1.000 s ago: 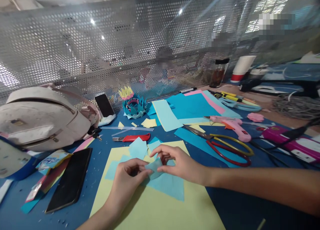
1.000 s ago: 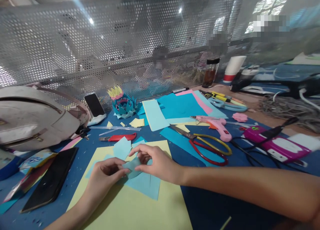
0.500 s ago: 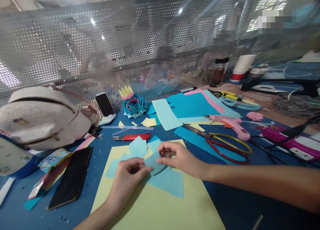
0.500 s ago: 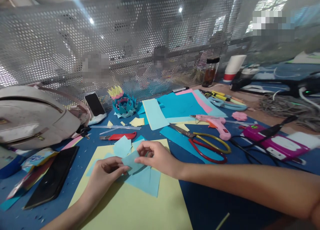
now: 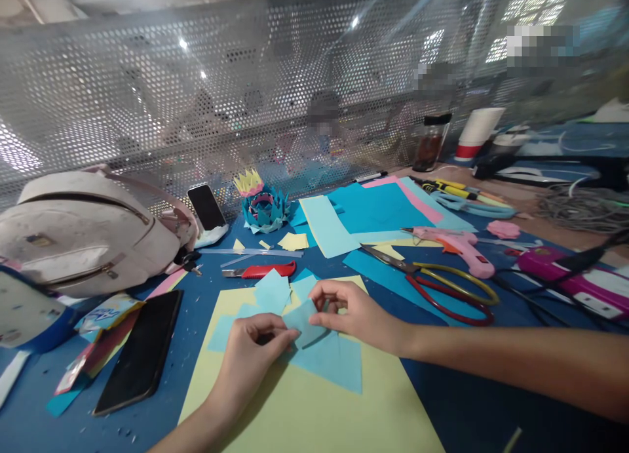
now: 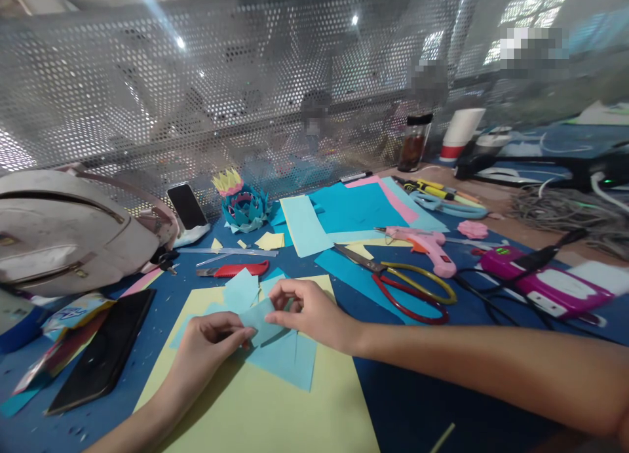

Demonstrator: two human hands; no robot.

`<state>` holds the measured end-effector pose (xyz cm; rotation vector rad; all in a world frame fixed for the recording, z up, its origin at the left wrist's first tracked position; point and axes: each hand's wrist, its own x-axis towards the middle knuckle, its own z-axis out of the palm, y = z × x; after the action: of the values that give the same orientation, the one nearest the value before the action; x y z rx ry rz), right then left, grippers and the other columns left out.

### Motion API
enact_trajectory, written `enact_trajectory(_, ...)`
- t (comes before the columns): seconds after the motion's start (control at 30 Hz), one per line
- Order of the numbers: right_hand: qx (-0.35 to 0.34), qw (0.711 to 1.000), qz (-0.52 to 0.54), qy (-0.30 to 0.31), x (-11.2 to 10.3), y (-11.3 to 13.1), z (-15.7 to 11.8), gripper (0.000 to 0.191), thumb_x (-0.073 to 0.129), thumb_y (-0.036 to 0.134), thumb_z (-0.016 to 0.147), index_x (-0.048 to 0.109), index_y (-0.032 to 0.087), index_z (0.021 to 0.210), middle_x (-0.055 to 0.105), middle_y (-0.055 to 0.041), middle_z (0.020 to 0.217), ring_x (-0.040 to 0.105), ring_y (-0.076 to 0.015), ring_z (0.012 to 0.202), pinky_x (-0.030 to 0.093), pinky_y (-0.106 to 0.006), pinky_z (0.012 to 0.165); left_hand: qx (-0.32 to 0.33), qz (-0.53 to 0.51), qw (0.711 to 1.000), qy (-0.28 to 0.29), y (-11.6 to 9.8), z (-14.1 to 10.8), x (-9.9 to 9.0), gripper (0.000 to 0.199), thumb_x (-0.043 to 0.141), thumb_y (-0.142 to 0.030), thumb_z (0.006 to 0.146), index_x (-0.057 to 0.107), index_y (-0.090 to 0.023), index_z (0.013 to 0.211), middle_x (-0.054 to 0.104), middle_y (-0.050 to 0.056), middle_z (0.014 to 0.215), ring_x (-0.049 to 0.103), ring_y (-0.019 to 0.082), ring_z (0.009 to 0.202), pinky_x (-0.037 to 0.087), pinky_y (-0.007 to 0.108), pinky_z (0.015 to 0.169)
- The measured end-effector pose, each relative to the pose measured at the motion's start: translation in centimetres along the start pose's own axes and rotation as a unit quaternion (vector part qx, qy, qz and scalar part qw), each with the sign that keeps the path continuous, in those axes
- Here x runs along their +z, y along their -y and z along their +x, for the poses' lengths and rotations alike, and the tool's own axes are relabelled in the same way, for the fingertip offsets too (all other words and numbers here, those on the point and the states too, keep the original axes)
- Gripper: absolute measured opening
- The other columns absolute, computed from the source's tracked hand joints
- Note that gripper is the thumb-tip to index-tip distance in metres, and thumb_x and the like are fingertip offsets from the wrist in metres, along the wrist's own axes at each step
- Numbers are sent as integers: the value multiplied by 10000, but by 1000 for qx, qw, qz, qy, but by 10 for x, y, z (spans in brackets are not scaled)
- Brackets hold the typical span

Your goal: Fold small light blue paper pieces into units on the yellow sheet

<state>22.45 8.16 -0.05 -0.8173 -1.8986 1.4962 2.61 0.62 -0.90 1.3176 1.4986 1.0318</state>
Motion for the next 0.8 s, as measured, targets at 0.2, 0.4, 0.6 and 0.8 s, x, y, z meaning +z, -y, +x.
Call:
enact_trajectory(0.2, 9, 1000, 11, -23, 1, 0, 1, 346, 813, 448, 711, 621, 161, 720, 573, 18, 721, 473, -98, 618, 389, -218, 560, 15, 24, 1000, -11, -2, -4, -1, 280, 690, -372, 765, 673, -162, 581, 672, 41, 552, 503, 127, 499, 358, 222, 498)
enact_trajectory(0.4, -6, 999, 25, -44, 4, -3, 2, 414, 805, 515, 694, 602, 157, 643, 565, 13, 661, 466, -94, 568, 372, -221, 518, 46, 63, 997, -29, -4, -8, 0, 243, 650, -335, 777, 720, -183, 601, 709, 51, 632, 564, 164, 590, 416, 235, 549)
enact_trajectory(0.6, 31, 999, -10, -17, 1, -3, 1, 363, 822, 474, 695, 658, 153, 736, 595, 13, 714, 422, -76, 558, 331, -209, 503, 52, 68, 995, -54, -2, -10, -1, 272, 670, -357, 780, 708, -184, 573, 680, 34, 586, 513, 135, 539, 379, 217, 516)
enact_trajectory(0.8, 25, 999, -18, -12, 1, -1, 0, 366, 789, 470, 741, 615, 153, 686, 576, 15, 665, 435, -89, 566, 325, -214, 511, 33, 28, 997, -57, 0, -7, -2, 283, 705, -374, 764, 712, -165, 574, 651, 32, 538, 446, 108, 465, 322, 213, 462)
